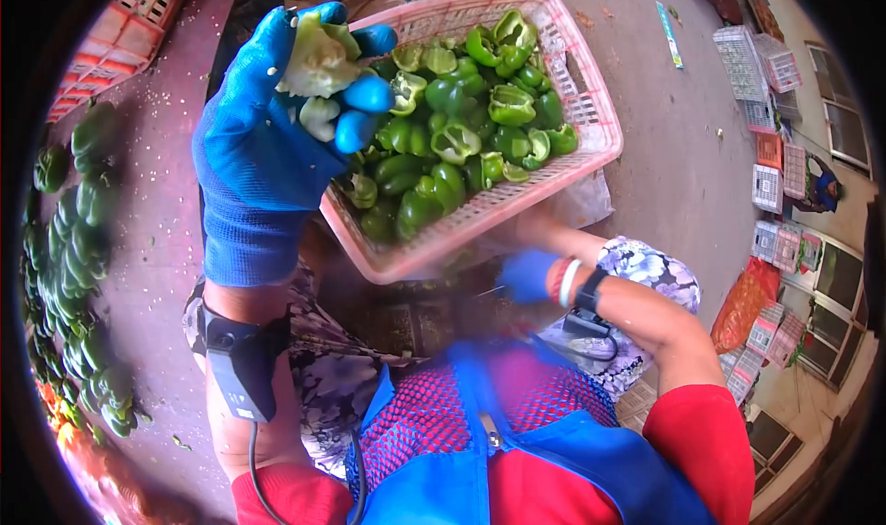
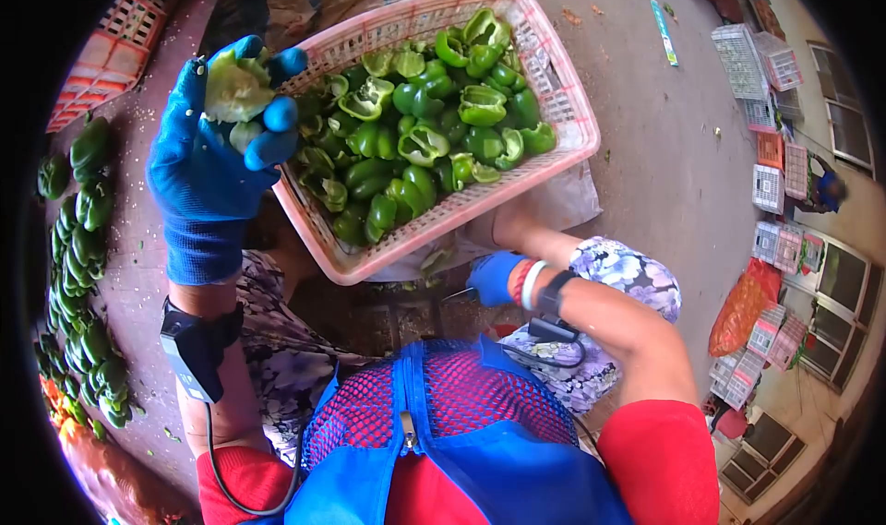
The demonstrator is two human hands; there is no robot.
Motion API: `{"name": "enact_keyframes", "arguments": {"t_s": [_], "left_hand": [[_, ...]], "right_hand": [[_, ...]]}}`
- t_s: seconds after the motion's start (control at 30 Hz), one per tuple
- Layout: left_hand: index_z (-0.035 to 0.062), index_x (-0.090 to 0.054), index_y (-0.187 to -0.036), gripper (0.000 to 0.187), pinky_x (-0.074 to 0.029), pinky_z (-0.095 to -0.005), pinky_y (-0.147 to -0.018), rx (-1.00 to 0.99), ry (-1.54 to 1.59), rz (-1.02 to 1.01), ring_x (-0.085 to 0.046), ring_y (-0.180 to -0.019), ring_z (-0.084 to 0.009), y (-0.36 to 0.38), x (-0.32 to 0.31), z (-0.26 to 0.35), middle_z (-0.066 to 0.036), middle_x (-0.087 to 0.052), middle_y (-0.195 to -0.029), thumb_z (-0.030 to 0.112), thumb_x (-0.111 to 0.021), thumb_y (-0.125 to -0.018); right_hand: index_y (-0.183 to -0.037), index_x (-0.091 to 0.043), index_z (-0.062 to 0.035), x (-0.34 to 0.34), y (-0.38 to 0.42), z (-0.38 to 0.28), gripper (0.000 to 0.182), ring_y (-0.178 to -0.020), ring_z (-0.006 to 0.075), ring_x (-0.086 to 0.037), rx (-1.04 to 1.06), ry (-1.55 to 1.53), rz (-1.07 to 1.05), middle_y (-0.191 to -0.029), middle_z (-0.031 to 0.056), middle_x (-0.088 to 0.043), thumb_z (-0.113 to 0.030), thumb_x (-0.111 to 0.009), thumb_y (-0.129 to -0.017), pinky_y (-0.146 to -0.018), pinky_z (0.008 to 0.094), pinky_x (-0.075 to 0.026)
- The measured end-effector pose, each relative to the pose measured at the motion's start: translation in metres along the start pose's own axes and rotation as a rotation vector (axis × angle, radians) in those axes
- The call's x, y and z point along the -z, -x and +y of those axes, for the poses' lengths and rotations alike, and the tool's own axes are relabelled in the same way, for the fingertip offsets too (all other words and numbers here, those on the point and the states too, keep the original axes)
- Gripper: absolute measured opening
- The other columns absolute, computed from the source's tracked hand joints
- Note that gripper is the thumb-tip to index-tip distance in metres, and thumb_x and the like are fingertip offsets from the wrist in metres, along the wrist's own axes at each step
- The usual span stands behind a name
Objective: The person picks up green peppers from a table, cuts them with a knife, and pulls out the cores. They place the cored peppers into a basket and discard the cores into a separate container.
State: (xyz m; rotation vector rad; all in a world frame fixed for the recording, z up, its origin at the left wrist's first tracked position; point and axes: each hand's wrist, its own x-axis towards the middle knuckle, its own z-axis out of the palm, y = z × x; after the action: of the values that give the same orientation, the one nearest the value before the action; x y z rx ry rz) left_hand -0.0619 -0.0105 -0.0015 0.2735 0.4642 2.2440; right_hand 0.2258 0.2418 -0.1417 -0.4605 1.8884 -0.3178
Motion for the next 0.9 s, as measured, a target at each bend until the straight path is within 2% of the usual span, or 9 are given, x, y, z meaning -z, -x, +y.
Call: {"name": "enact_keyframes", "arguments": {"t_s": [0.07, 0.2, 0.33, 0.5, 0.63, 0.67, 0.7, 0.77, 0.9], "left_hand": [[-0.0021, -0.048, -0.139, 0.054, -0.047, -0.028, -0.054, -0.011, -0.097, -0.039, -0.064, -0.078, -0.0253, -0.001, 0.002, -0.005, -0.026, -0.06, -0.123, 0.04, -0.038, -0.105], [-0.0015, -0.053, -0.134, 0.052, -0.048, -0.0276, -0.048, 0.089, -0.274, 0.225, -0.065, -0.076, -0.0254, -0.002, 0.0, -0.015, -0.024, -0.063, -0.116, 0.04, -0.042, -0.105], [-0.0007, -0.055, -0.133, 0.051, -0.051, -0.0281, -0.053, 0.148, -0.287, 0.417, -0.065, -0.078, -0.0271, -0.003, 0.011, -0.028, -0.024, -0.063, -0.116, 0.04, -0.045, -0.104], [0.0011, -0.055, -0.134, 0.053, -0.052, -0.0297, -0.056, 0.156, -0.377, 0.441, -0.066, -0.078, -0.0269, -0.002, 0.012, -0.037, -0.023, -0.063, -0.116, 0.042, -0.052, -0.1], [0.0036, -0.056, -0.133, 0.054, -0.052, -0.0297, -0.057, 0.161, -0.47, 0.391, -0.066, -0.077, -0.0245, -0.003, 0.004, -0.032, -0.019, -0.065, -0.111, 0.045, -0.057, -0.097], [0.0071, -0.059, -0.126, 0.045, -0.051, -0.0292, -0.054, 0.147, -0.469, 0.405, -0.066, -0.073, -0.0224, -0.004, -0.003, -0.032, -0.016, -0.066, -0.101, 0.042, -0.058, -0.098], [0.0082, -0.06, -0.124, 0.042, -0.05, -0.0292, -0.053, 0.143, -0.463, 0.387, -0.065, -0.072, -0.0221, -0.003, -0.005, -0.029, -0.015, -0.066, -0.099, 0.041, -0.058, -0.098], [0.0103, -0.061, -0.118, 0.035, -0.05, -0.0293, -0.051, 0.132, -0.46, 0.352, -0.065, -0.068, -0.0214, 0.0, -0.005, -0.022, -0.013, -0.066, -0.094, 0.039, -0.058, -0.099], [0.0093, -0.058, -0.114, 0.03, -0.049, -0.0281, -0.047, 0.024, -0.439, 0.325, -0.063, -0.06, -0.0199, 0.008, -0.017, -0.017, -0.01, -0.065, -0.088, 0.034, -0.059, -0.099]], "right_hand": [[-0.108, -0.073, -0.0058, -0.03, -0.028, 0.007, 0.03, -0.102, 0.0369, -0.067, -0.051, 0.134, 0.137, -0.106, 0.0246, -0.069, -0.02, -0.064, -0.084, -0.086, 0.0463, -0.054], [-0.129, -0.063, -0.0088, -0.059, -0.096, 0.024, 0.036, -0.119, 0.0326, -0.06, -0.226, -0.085, 0.293, -0.128, 0.017, -0.063, -0.018, -0.054, -0.095, -0.102, 0.0393, -0.047], [-0.127, -0.067, -0.0066, -0.116, -0.146, 0.06, 0.04, -0.12, 0.0308, -0.062, -0.224, 0.036, 0.515, -0.129, 0.014, -0.065, -0.024, -0.05, -0.095, -0.1, 0.0472, -0.049], [-0.132, -0.063, -0.0061, -0.062, -0.106, 0.04, 0.044, -0.131, 0.0325, -0.053, -0.208, -0.097, 0.289, -0.137, 0.015, -0.06, -0.023, -0.048, -0.094, -0.11, 0.0468, -0.04], [-0.099, -0.076, -0.0079, -0.019, -0.055, 0.036, 0.02, -0.093, 0.0307, -0.07, 0.08, 0.353, 0.006, -0.101, 0.0133, -0.073, -0.012, -0.061, -0.086, -0.079, 0.04, -0.056], [-0.077, -0.076, -0.0088, -0.011, -0.029, 0.037, 0.01, -0.069, 0.0321, -0.068, 0.223, 0.231, 0.316, -0.077, 0.0118, -0.072, -0.011, -0.066, -0.078, -0.061, 0.0426, -0.054], [-0.1, -0.076, -0.0045, 0.034, -0.012, 0.019, 0.034, -0.092, 0.0311, -0.072, 0.065, 0.19, -0.089, -0.096, 0.0143, -0.075, -0.027, -0.057, -0.084, -0.081, 0.0439, -0.056], [-0.089, -0.075, -0.0041, 0.066, 0.037, 0.017, 0.029, -0.075, 0.0326, -0.072, 0.049, 0.118, 0.107, -0.076, 0.0158, -0.071, -0.028, -0.059, -0.083, -0.068, 0.0445, -0.055], [-0.094, -0.073, -0.0043, 0.139, 0.115, 0.024, 0.036, -0.075, 0.0304, -0.069, -0.239, -0.344, 0.335, -0.08, 0.0172, -0.069, -0.037, -0.062, -0.085, -0.068, 0.0436, -0.052]]}}
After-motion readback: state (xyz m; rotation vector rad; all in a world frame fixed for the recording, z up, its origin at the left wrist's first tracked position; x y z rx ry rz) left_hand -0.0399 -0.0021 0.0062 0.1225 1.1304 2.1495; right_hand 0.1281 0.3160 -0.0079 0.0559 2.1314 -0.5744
